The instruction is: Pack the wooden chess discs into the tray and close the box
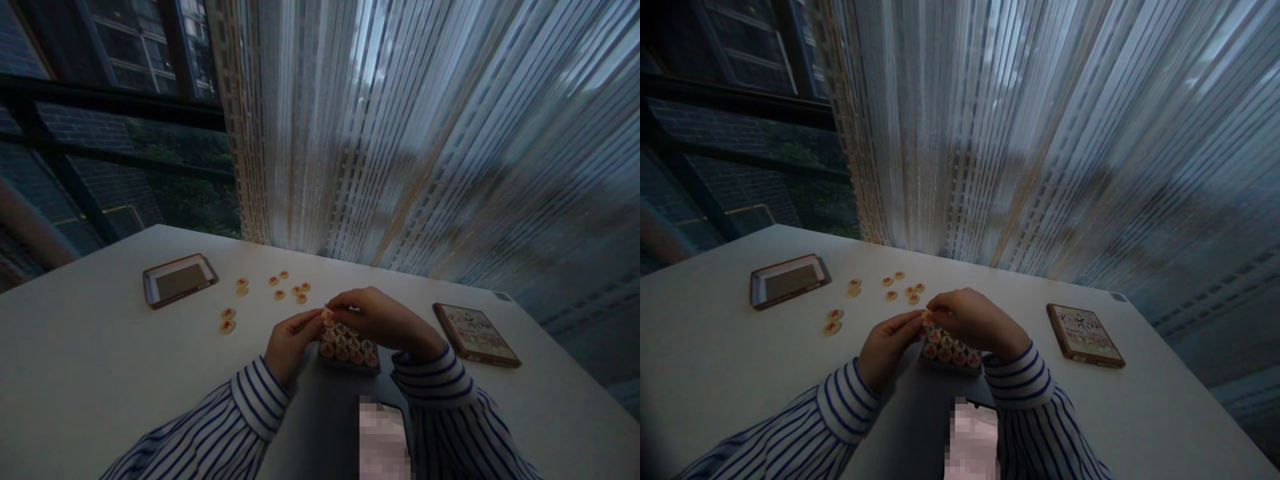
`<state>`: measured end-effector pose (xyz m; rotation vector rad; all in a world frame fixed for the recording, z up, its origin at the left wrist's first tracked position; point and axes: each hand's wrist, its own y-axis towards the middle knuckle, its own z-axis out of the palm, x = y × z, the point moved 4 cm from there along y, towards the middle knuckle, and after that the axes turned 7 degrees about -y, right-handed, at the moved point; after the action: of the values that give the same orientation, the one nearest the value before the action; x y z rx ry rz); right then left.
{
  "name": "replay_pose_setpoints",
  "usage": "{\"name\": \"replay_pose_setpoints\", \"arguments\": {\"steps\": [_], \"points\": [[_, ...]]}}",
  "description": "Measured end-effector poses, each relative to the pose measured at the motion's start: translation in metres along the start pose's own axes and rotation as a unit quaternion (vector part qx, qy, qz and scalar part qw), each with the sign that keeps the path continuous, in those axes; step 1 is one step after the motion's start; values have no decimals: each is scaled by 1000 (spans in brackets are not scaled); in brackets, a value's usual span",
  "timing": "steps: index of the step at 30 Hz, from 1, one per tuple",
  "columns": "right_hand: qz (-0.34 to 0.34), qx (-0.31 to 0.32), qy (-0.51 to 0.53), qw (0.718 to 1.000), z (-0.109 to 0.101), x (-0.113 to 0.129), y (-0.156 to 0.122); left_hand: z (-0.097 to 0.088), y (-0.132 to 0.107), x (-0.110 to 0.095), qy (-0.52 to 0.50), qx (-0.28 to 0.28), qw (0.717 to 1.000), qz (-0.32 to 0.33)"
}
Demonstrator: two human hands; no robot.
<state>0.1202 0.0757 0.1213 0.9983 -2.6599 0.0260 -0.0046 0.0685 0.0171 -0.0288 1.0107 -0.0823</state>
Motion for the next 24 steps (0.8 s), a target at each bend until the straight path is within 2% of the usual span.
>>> {"name": "replay_pose_setpoints", "arguments": {"steps": [9, 13, 24], "points": [[-11, -50, -67, 996, 13, 1, -13, 3, -3, 0, 28, -15, 999, -14], [-42, -59, -80, 994, 14, -1, -18, 5, -4, 1, 36, -10, 999, -26], [-62, -83, -118, 988, 14, 1, -20, 4, -5, 0, 49, -4, 999, -22]]}}
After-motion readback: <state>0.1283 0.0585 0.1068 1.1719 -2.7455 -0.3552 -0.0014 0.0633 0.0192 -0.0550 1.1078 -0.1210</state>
